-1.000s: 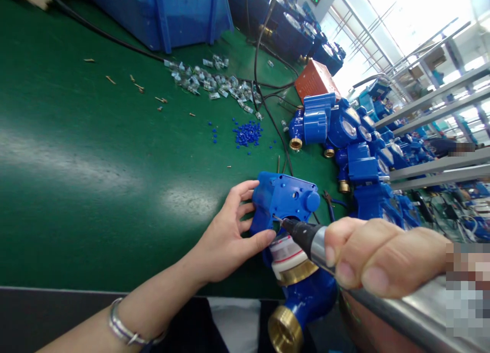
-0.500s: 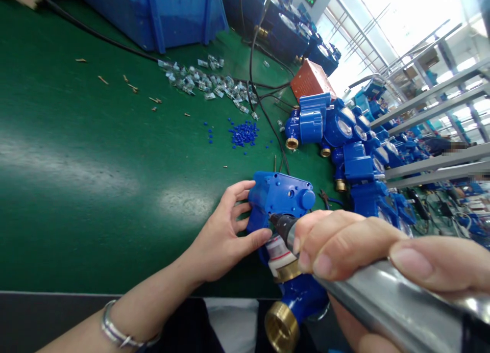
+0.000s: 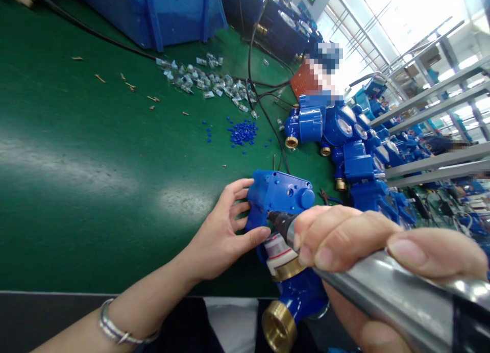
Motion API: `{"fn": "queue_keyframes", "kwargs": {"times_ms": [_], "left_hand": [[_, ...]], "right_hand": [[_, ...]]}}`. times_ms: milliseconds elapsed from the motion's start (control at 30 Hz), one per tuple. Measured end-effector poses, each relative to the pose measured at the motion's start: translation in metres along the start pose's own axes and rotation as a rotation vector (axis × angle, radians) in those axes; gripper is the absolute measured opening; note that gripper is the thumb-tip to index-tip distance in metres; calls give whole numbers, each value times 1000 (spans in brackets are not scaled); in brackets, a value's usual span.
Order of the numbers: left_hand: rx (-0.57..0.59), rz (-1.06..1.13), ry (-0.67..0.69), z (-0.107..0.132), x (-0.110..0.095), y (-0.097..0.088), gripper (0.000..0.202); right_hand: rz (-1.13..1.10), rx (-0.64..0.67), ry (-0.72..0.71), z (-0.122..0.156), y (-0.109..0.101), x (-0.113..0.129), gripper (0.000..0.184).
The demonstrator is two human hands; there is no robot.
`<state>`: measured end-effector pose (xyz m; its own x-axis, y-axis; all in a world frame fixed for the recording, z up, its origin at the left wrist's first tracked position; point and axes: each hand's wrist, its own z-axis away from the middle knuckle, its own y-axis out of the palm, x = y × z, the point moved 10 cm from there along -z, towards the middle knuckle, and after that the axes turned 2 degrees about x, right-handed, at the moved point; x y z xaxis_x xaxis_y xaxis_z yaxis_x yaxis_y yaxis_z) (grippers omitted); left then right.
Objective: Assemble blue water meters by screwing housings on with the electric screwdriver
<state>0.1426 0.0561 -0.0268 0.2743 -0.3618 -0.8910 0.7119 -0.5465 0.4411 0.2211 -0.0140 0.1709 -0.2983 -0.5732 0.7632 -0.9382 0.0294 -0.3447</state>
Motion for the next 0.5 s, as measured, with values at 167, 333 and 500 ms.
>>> {"fn": "queue_keyframes", "kwargs": {"times_ms": [167,333,500], "left_hand": [[-35,-9,-2,0,2,-4,76],[-32,-7,-9,1,2,-2,76],[-30,11,4,3,1,1,75]], "right_hand": [[-2,-20,11,-4,-2,-2,37],[73,-168,-30,-10,1,12,48],[41,-163,83,-14,2,5,55]]}}
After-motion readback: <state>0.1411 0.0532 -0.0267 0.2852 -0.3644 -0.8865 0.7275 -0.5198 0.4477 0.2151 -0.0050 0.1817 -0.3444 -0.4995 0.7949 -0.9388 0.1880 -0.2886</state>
